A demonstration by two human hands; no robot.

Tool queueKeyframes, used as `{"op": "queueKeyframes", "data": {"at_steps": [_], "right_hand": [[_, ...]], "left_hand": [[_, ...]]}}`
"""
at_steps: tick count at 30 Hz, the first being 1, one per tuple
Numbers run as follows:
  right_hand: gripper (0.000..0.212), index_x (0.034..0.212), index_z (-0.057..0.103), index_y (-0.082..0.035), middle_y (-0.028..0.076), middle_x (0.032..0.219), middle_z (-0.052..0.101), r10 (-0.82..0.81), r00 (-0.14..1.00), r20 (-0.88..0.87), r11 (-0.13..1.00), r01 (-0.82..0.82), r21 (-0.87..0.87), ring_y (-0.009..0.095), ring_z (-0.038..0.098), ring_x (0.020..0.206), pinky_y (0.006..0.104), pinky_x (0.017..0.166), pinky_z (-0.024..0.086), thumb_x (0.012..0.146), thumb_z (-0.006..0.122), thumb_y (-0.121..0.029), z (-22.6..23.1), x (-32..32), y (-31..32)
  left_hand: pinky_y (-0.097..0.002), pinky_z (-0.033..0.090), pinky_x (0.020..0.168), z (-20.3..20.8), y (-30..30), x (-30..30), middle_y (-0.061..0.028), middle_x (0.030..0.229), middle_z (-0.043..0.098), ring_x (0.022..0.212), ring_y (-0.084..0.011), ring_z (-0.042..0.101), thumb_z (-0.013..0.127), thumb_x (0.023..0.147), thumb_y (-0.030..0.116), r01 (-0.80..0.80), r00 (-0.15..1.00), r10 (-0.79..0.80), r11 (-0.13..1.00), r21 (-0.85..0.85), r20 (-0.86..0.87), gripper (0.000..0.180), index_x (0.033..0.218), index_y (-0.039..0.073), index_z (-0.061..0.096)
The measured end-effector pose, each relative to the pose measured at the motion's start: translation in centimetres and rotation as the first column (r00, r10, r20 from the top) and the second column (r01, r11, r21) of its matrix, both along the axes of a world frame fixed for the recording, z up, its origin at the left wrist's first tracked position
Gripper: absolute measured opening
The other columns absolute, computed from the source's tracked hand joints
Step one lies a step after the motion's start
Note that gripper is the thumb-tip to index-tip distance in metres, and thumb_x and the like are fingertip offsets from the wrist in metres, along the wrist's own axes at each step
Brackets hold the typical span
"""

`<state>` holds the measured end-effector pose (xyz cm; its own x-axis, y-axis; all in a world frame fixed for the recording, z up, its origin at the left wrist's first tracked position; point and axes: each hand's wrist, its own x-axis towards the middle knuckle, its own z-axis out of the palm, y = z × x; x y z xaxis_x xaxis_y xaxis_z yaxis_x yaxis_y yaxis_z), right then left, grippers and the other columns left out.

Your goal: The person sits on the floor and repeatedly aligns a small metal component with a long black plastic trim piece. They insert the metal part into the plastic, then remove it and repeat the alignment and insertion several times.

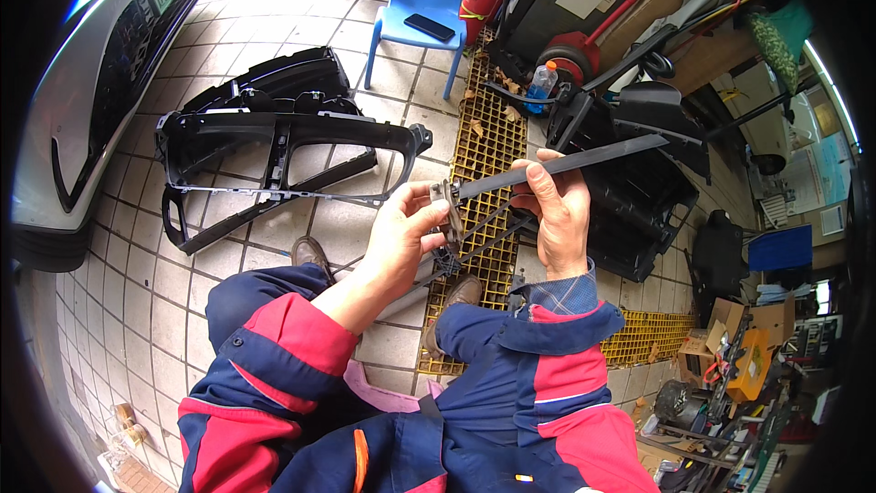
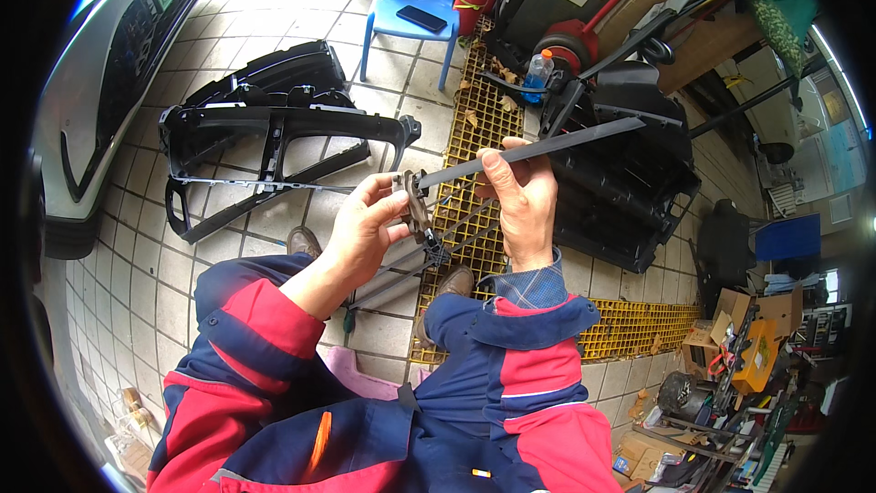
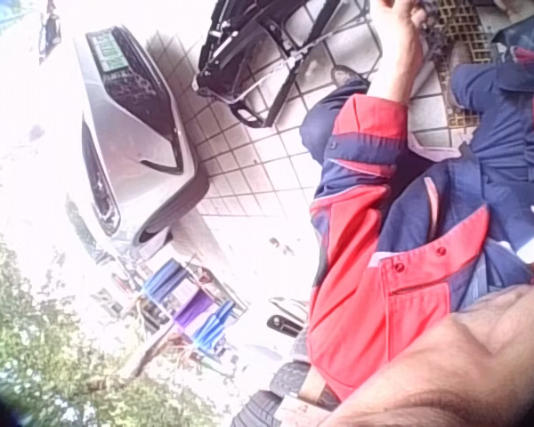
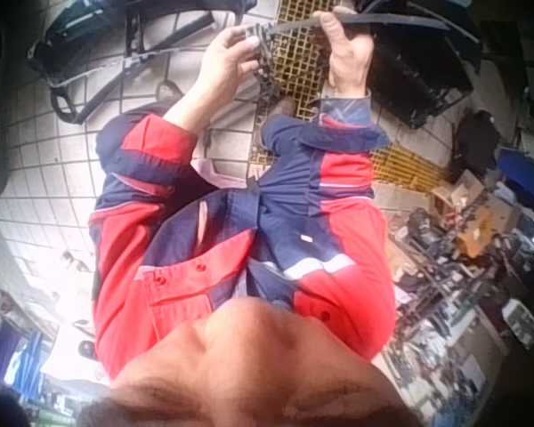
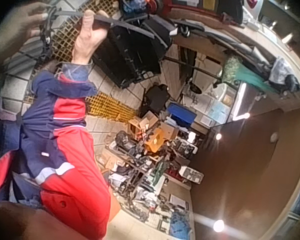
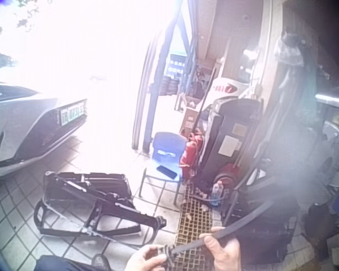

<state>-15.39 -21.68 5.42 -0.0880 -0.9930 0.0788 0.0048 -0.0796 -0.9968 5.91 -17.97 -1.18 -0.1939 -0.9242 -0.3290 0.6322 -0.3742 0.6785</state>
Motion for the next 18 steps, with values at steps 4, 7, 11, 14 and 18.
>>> {"op": "queueKeyframes", "data": {"at_steps": [4,7,11,14,18], "right_hand": [[0.049,0.139,0.051,0.003,0.017,0.121,0.072,0.038,0.998,0.049,0.999,-0.037,-0.013,0.018,0.073,0.101,0.0283,0.078,0.063,0.103,0.074,-0.022,0.1,-0.01,0.01],[0.05,0.139,0.051,0.002,0.017,0.121,0.072,0.038,0.998,0.049,0.999,-0.037,-0.016,0.019,0.073,0.102,0.0286,0.078,0.063,0.103,0.074,-0.023,0.11,0.06,0.07],[0.053,0.138,0.052,0.002,0.017,0.12,0.073,0.009,1.0,0.0,1.0,-0.009,-0.002,0.019,0.073,0.101,0.0286,0.078,0.063,0.103,0.076,-0.029,0.1,0.03,0.07],[0.056,0.138,0.052,0.003,0.017,0.119,0.073,0.002,1.0,-0.026,1.0,-0.002,0.014,0.019,0.073,0.101,0.0286,0.077,0.063,0.102,0.076,-0.033,0.08,-0.06,0.01],[0.052,0.139,0.052,0.003,0.017,0.121,0.073,0.004,1.0,-0.009,1.0,-0.003,0.024,0.019,0.073,0.102,0.0293,0.079,0.063,0.103,0.075,-0.027,0.06,-0.1,0.06]], "left_hand": [[-0.0369,0.054,0.092,-0.18,-0.05,0.0,-0.0052,0.125,0.066,0.111,-0.0162,0.064,0.075,0.099,0.015,0.0,1.0,0.001,1.0,-0.003,0.008,0.039,0.134,0.008,0.059],[-0.0372,0.054,0.092,-0.12,0.01,0.02,-0.0055,0.126,0.066,0.111,-0.0164,0.065,0.075,0.099,0.015,-0.005,1.0,0.005,1.0,0.002,0.014,0.039,0.134,0.008,0.059],[-0.0374,0.054,0.092,0.08,0.03,0.01,-0.0054,0.126,0.066,0.111,-0.0165,0.065,0.075,0.099,0.015,-0.003,1.0,0.003,1.0,0.007,0.018,0.039,0.135,0.008,0.059],[-0.0374,0.054,0.092,0.13,0.09,0.0,-0.0056,0.125,0.066,0.111,-0.0165,0.065,0.075,0.099,0.015,0.0,1.0,0.0,1.0,0.008,0.021,0.04,0.135,0.008,0.059],[-0.0369,0.054,0.091,0.03,0.04,-0.08,-0.0053,0.124,0.066,0.109,-0.0162,0.065,0.075,0.099,0.015,-0.006,1.0,0.006,1.0,0.009,0.008,0.04,0.135,0.008,0.059]]}}
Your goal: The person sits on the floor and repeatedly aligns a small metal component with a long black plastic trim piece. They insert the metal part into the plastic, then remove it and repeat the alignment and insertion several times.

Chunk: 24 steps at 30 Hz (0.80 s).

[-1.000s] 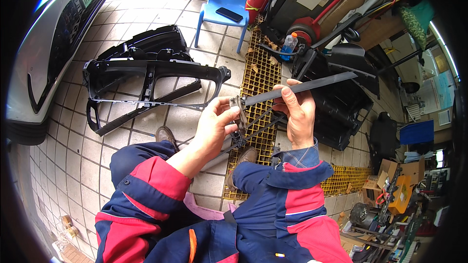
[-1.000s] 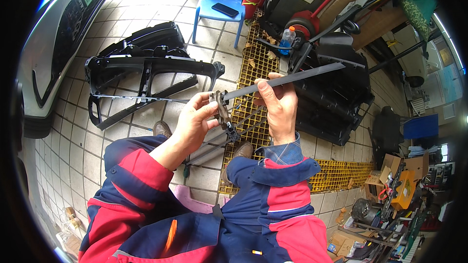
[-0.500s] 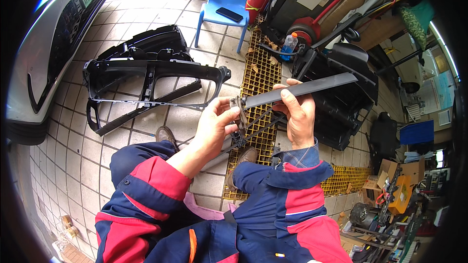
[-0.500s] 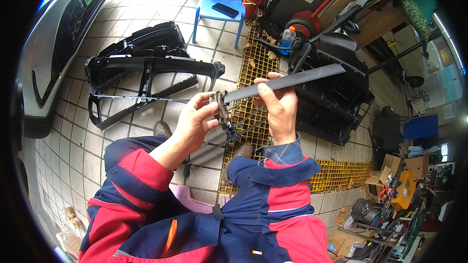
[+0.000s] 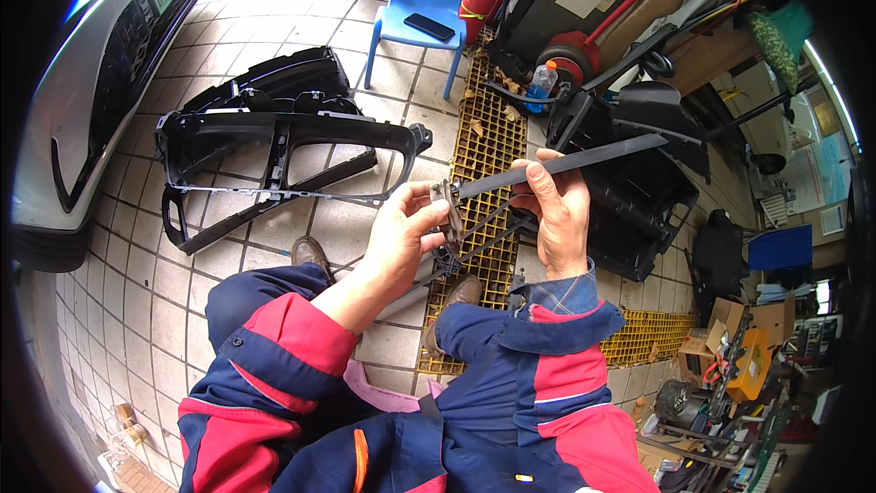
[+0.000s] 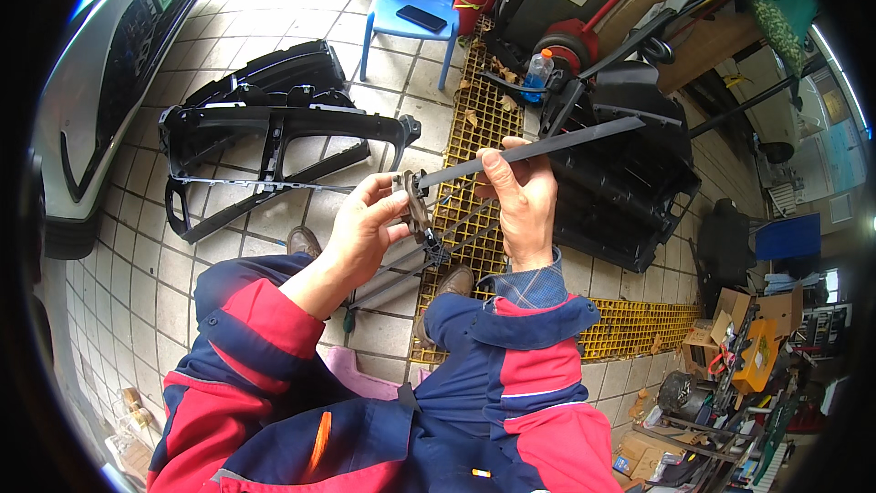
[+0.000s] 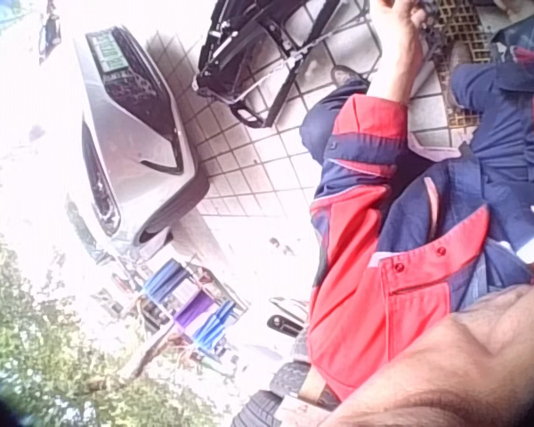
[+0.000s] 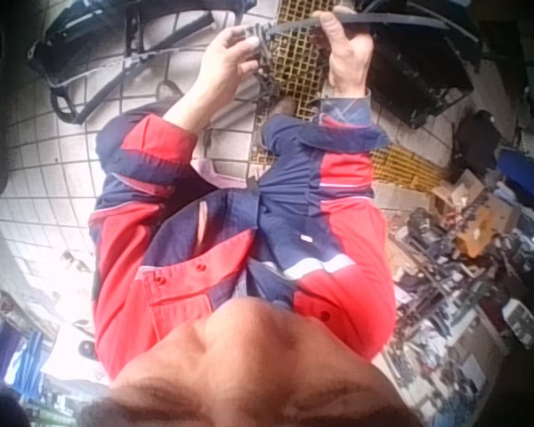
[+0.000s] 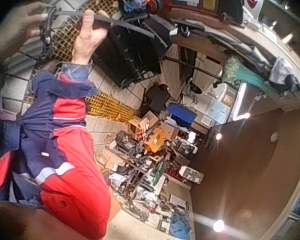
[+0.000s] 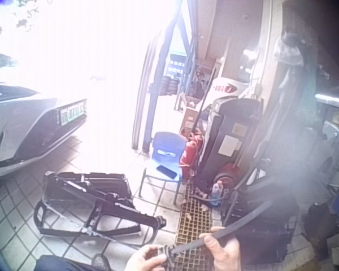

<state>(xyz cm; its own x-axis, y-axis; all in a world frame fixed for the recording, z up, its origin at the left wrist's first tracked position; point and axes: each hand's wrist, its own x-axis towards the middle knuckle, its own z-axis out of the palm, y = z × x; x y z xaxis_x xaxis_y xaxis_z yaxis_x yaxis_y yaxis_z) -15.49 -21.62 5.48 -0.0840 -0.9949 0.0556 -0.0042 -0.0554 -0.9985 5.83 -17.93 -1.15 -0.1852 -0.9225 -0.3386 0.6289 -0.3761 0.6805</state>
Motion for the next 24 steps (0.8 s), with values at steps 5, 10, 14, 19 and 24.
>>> {"op": "queueKeyframes", "data": {"at_steps": [5,10,14,19,24], "right_hand": [[0.049,0.14,0.051,0.002,0.017,0.123,0.072,0.047,0.996,0.077,0.998,-0.044,-0.033,0.02,0.072,0.105,0.0303,0.081,0.063,0.102,0.073,-0.019,0.03,0.04,0.08],[0.053,0.138,0.052,0.002,0.017,0.12,0.073,0.014,1.0,0.022,1.0,-0.013,-0.029,0.019,0.073,0.1,0.0298,0.079,0.063,0.102,0.075,-0.029,-0.04,0.11,0.02],[0.058,0.136,0.053,0.002,0.016,0.117,0.074,-0.011,1.0,-0.019,1.0,0.01,-0.026,0.018,0.073,0.094,0.0291,0.076,0.063,0.101,0.077,-0.037,-0.07,0.1,-0.04],[0.057,0.135,0.054,0.002,0.016,0.117,0.074,-0.022,1.0,-0.021,1.0,0.021,-0.018,0.018,0.073,0.092,0.0288,0.076,0.063,0.101,0.078,-0.037,-0.14,0.13,-0.06],[0.054,0.137,0.053,0.002,0.016,0.118,0.074,-0.002,1.0,-0.002,1.0,0.002,-0.008,0.018,0.073,0.097,0.0291,0.078,0.063,0.102,0.076,-0.033,-0.11,0.09,-0.03]], "left_hand": [[-0.0364,0.054,0.091,-0.16,0.03,0.07,-0.0043,0.121,0.066,0.108,-0.0159,0.065,0.075,0.098,0.015,0.0,1.0,0.0,1.0,-0.012,0.009,0.042,0.136,0.008,0.058],[-0.0359,0.053,0.091,-0.32,-0.16,0.06,-0.0047,0.123,0.066,0.109,-0.0157,0.064,0.076,0.098,0.016,0.01,1.0,-0.009,1.0,-0.004,0.015,0.043,0.136,0.008,0.058],[-0.0364,0.053,0.091,-0.22,-0.02,0.01,-0.0052,0.125,0.066,0.11,-0.0157,0.064,0.076,0.098,0.017,0.011,1.0,-0.011,1.0,-0.006,0.021,0.043,0.136,0.008,0.058],[-0.037,0.053,0.091,0.01,0.05,0.04,-0.0055,0.126,0.066,0.111,-0.0161,0.064,0.076,0.098,0.016,0.012,1.0,-0.012,1.0,-0.012,0.012,0.041,0.135,0.008,0.059],[-0.0372,0.053,0.091,-0.14,-0.03,0.13,-0.0049,0.124,0.066,0.111,-0.0163,0.064,0.075,0.099,0.015,0.011,1.0,-0.011,1.0,-0.013,-0.01,0.039,0.134,0.008,0.06]]}}
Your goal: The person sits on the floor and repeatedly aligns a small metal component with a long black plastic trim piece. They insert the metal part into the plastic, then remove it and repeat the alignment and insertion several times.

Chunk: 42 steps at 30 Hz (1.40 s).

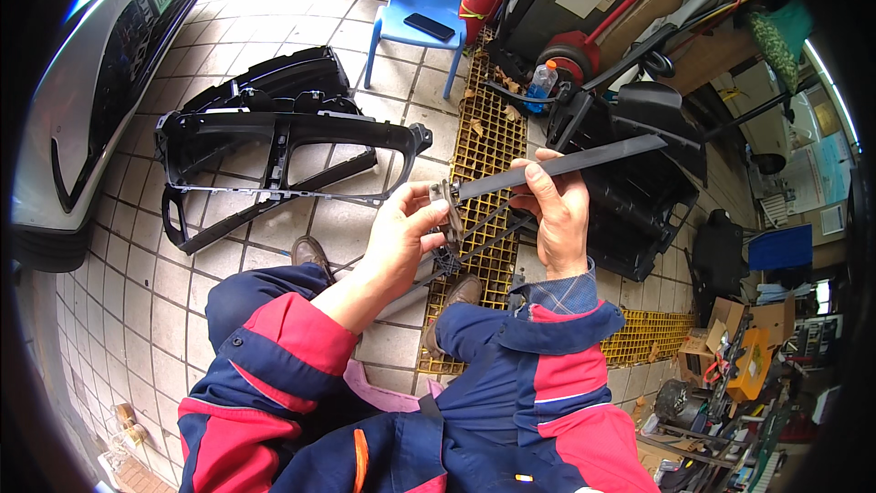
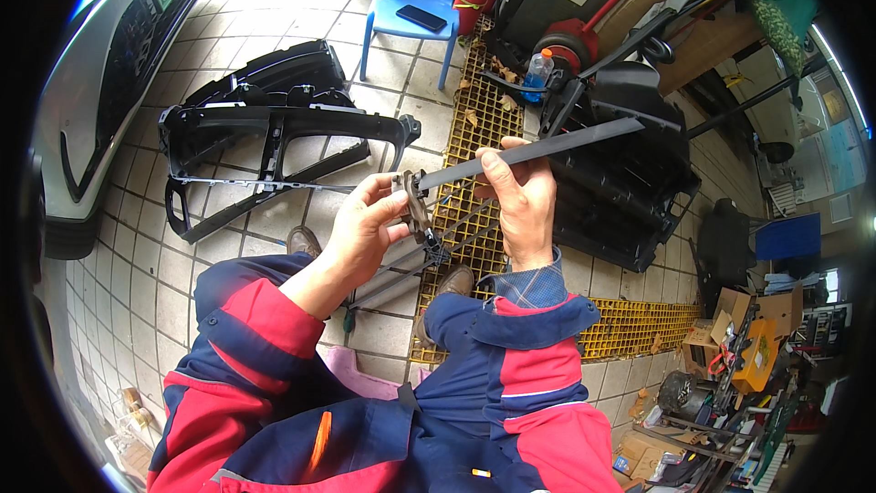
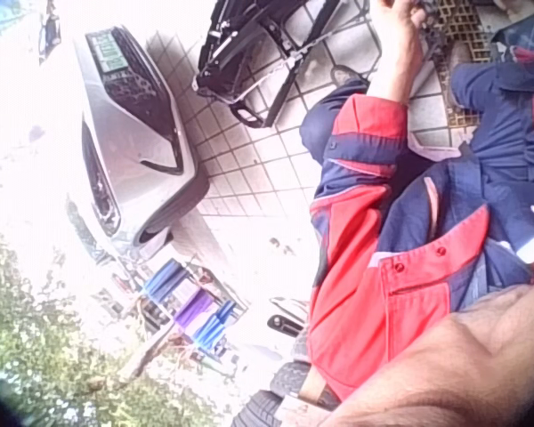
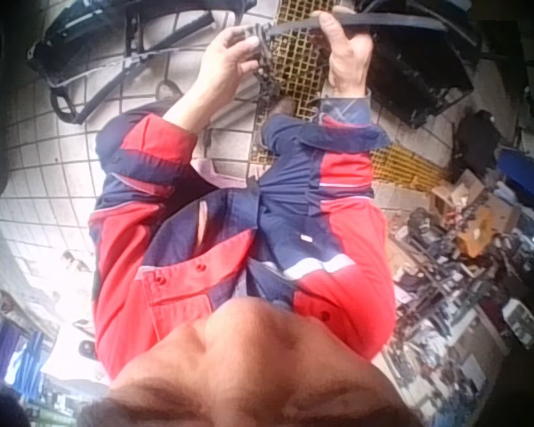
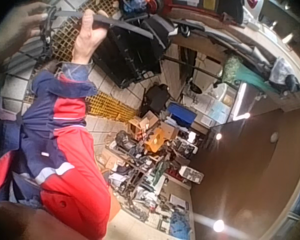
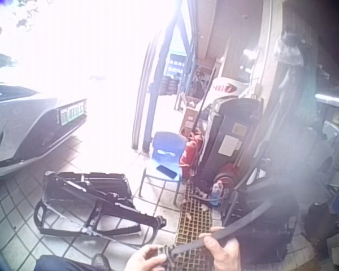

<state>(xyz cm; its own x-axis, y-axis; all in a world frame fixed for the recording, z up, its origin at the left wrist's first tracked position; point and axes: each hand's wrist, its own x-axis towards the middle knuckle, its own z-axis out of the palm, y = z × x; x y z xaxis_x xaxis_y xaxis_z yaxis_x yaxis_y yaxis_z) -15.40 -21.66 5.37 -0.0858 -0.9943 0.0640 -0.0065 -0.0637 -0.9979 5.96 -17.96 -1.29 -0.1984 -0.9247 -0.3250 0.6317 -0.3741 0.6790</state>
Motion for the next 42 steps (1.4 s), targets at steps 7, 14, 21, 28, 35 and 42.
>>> {"op": "queueKeyframes", "data": {"at_steps": [7,14,21,28,35,42], "right_hand": [[0.051,0.138,0.052,0.002,0.016,0.119,0.073,0.023,0.999,0.027,1.0,-0.022,-0.01,0.019,0.072,0.103,0.0297,0.079,0.063,0.103,0.075,-0.028,0.12,0.04,0.12],[0.051,0.139,0.051,0.002,0.016,0.12,0.073,0.001,1.0,-0.019,1.0,-0.001,0.018,0.019,0.072,0.103,0.0295,0.079,0.063,0.103,0.074,-0.026,0.06,-0.09,-0.01],[0.05,0.142,0.049,0.002,0.018,0.125,0.071,0.065,0.996,0.057,0.998,-0.064,-0.008,0.02,0.072,0.106,0.0303,0.081,0.064,0.102,0.07,-0.019,0.06,-0.21,0.08],[0.05,0.141,0.05,0.002,0.017,0.124,0.071,0.051,0.997,0.058,0.999,-0.051,-0.001,0.019,0.072,0.105,0.0295,0.08,0.064,0.102,0.072,-0.02,-0.01,-0.16,0.04],[0.051,0.133,0.056,0.001,0.008,0.107,0.071,-0.01,0.998,0.069,1.0,0.01,0.0,0.015,0.07,0.095,0.0292,0.074,0.062,0.098,0.082,-0.024,0.04,0.14,0.01],[0.057,0.133,0.056,0.001,0.015,0.115,0.074,-0.026,0.999,-0.03,1.0,0.025,-0.011,0.016,0.072,0.09,0.0286,0.076,0.062,0.099,0.08,-0.039,-0.12,0.11,-0.01]], "left_hand": [[-0.0369,0.053,0.091,-0.28,-0.01,-0.08,-0.0052,0.124,0.065,0.111,-0.0171,0.064,0.075,0.099,0.015,-0.011,1.0,0.011,1.0,0.011,0.013,0.04,0.134,0.008,0.059],[-0.0373,0.053,0.092,-0.43,-0.11,-0.15,-0.0054,0.124,0.065,0.111,-0.0173,0.064,0.075,0.098,0.015,0.003,1.0,-0.003,1.0,0.007,0.0,0.04,0.135,0.008,0.059],[-0.0371,0.053,0.093,-0.12,0.11,0.02,-0.0045,0.125,0.066,0.111,-0.0169,0.064,0.076,0.098,0.014,-0.005,1.0,0.005,1.0,0.014,0.023,0.042,0.136,0.008,0.059],[-0.0384,0.054,0.093,-0.27,0.04,-0.07,-0.0053,0.125,0.065,0.111,-0.0175,0.064,0.076,0.098,0.015,-0.004,1.0,0.004,1.0,0.026,0.009,0.042,0.136,0.008,0.059],[-0.0385,0.055,0.092,-0.45,0.09,-0.12,-0.0054,0.123,0.065,0.11,-0.0176,0.065,0.075,0.098,0.014,-0.008,1.0,0.009,1.0,0.016,-0.005,0.039,0.134,0.007,0.059],[-0.038,0.055,0.09,-0.34,0.09,-0.09,-0.0059,0.123,0.065,0.111,-0.0175,0.065,0.074,0.099,0.014,0.0,0.999,0.0,1.0,-0.013,-0.038,0.038,0.133,0.007,0.06]]}}
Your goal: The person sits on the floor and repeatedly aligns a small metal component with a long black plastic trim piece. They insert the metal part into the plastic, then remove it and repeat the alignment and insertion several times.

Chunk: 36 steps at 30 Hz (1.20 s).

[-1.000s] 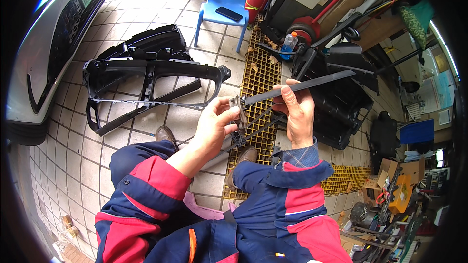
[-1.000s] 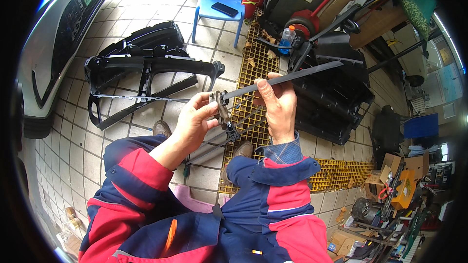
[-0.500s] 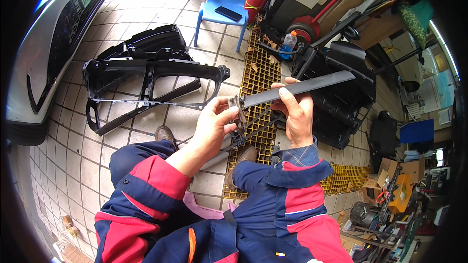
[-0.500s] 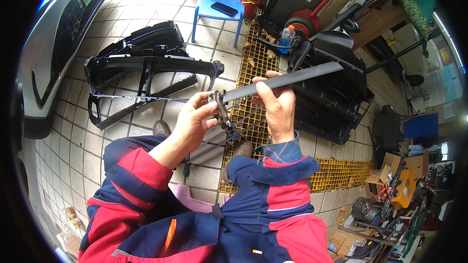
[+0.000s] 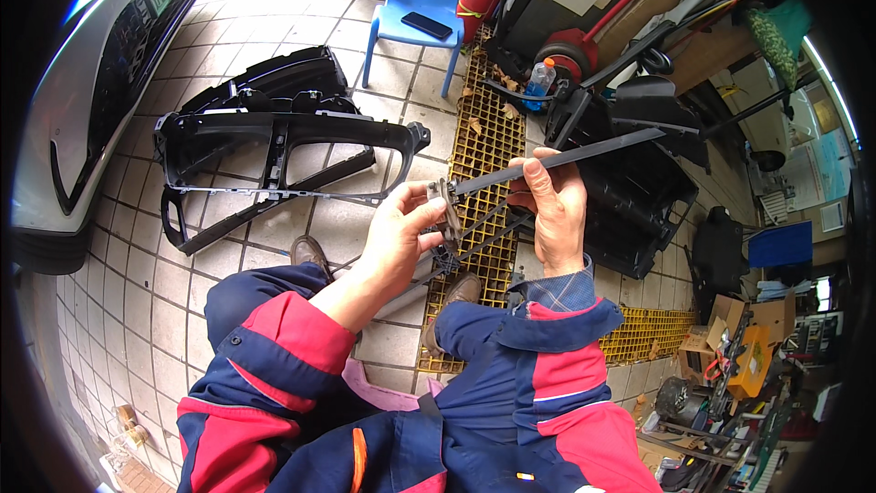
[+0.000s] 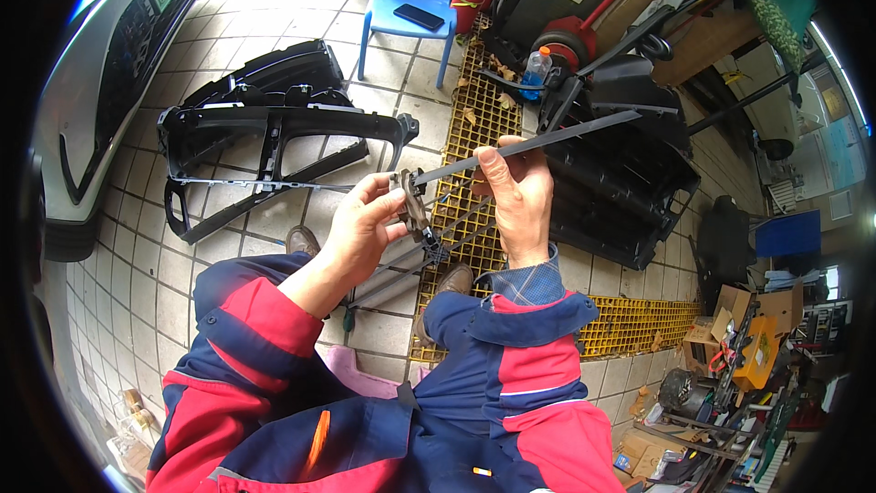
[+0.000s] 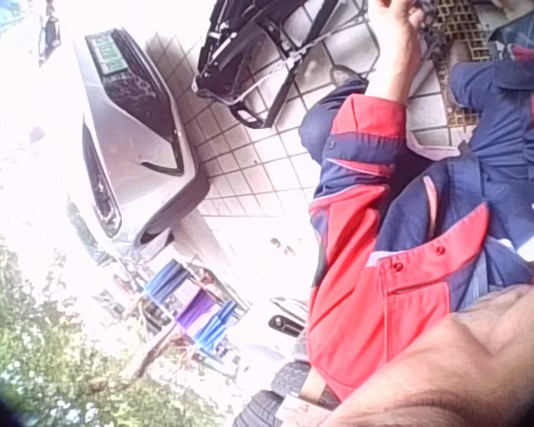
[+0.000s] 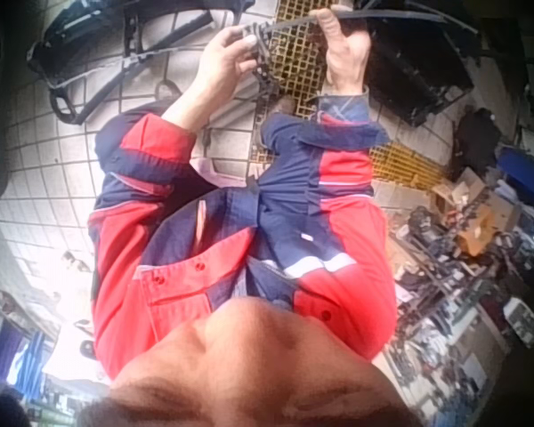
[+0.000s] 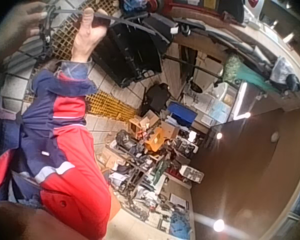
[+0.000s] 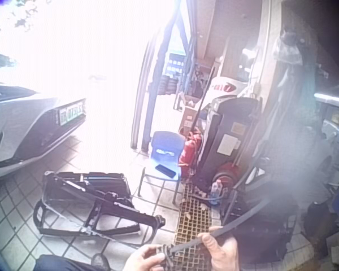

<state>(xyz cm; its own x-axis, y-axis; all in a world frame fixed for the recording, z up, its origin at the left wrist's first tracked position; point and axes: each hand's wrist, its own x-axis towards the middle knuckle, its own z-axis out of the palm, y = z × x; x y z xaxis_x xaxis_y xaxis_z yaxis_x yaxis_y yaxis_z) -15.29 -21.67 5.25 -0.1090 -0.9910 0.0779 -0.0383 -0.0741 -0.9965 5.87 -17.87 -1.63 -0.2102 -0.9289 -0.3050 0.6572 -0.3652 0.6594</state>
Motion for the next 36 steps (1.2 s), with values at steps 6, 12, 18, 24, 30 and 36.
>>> {"op": "queueKeyframes", "data": {"at_steps": [6,12,18,24,30,36], "right_hand": [[0.054,0.132,0.056,0.0,0.015,0.112,0.074,-0.002,1.0,-0.001,1.0,0.002,-0.004,0.016,0.073,0.09,0.0285,0.076,0.062,0.1,0.079,-0.037,0.0,0.0,-0.1],[0.043,0.13,0.058,-0.001,0.014,0.11,0.075,-0.061,0.995,0.083,0.992,0.07,-0.104,0.017,0.073,0.087,0.0286,0.07,0.062,0.103,0.075,-0.03,0.0,-0.2,-0.3],[0.037,0.125,0.064,-0.004,0.012,0.106,0.077,-0.121,0.975,0.185,0.977,0.151,-0.154,0.016,0.073,0.084,0.0296,0.068,0.063,0.104,0.072,-0.034,0.9,-2.9,-0.4],[0.035,0.117,0.07,-0.006,0.01,0.099,0.077,-0.342,0.883,0.323,0.915,0.391,-0.099,0.018,0.072,0.086,0.0353,0.078,0.061,0.106,0.068,-0.039,2.1,-10.3,4.4],[0.021,0.101,0.07,-0.013,0.007,0.092,0.077,-0.442,0.783,0.438,0.888,0.451,0.089,0.015,0.069,0.074,0.0318,0.065,0.06,0.103,0.067,-0.033,-2.4,-8.2,8.9],[0.038,0.126,0.05,-0.007,-0.001,0.09,0.056,-0.169,0.867,0.469,0.986,0.148,0.082,0.008,0.058,0.081,0.0272,0.071,0.049,0.105,0.072,-0.03,-1.4,2.8,13.3]], "left_hand": [[-0.0379,0.055,0.09,0.2,0.0,0.0,-0.0054,0.12,0.066,0.11,-0.0166,0.064,0.076,0.098,0.017,-0.014,1.0,0.013,0.999,0.04,0.023,0.039,0.131,0.006,0.06],[-0.0348,0.059,0.08,0.8,-0.2,0.1,-0.0049,0.112,0.064,0.1,-0.0142,0.065,0.069,0.101,0.019,-0.051,0.995,0.051,0.999,-0.002,0.084,0.027,0.124,0.005,0.062],[-0.047,0.064,0.087,0.4,-0.9,1.0,-0.0085,0.106,0.067,0.092,-0.0213,0.07,0.057,0.102,0.021,-0.085,0.995,0.085,0.996,0.004,0.057,0.019,0.116,0.007,0.058],[-0.0434,0.066,0.079,-2.2,-1.5,1.3,-0.0124,0.102,0.071,0.091,-0.0248,0.073,0.054,0.103,0.02,-0.05,0.996,0.05,0.999,-0.002,0.072,0.022,0.114,0.005,0.065],[-0.0418,0.061,0.066,-15.3,-0.3,0.4,-0.0108,0.089,0.064,0.076,-0.0266,0.068,0.051,0.111,0.038,0.197,0.927,-0.21,0.978,0.073,0.31,0.034,0.107,0.006,0.059],[-0.0401,0.059,0.063,-26.0,2.3,0.9,-0.0099,0.08,0.068,0.071,-0.0258,0.069,0.053,0.109,0.037,0.457,0.691,-0.632,0.757,0.466,0.35,0.036,0.101,0.006,0.071]]}}
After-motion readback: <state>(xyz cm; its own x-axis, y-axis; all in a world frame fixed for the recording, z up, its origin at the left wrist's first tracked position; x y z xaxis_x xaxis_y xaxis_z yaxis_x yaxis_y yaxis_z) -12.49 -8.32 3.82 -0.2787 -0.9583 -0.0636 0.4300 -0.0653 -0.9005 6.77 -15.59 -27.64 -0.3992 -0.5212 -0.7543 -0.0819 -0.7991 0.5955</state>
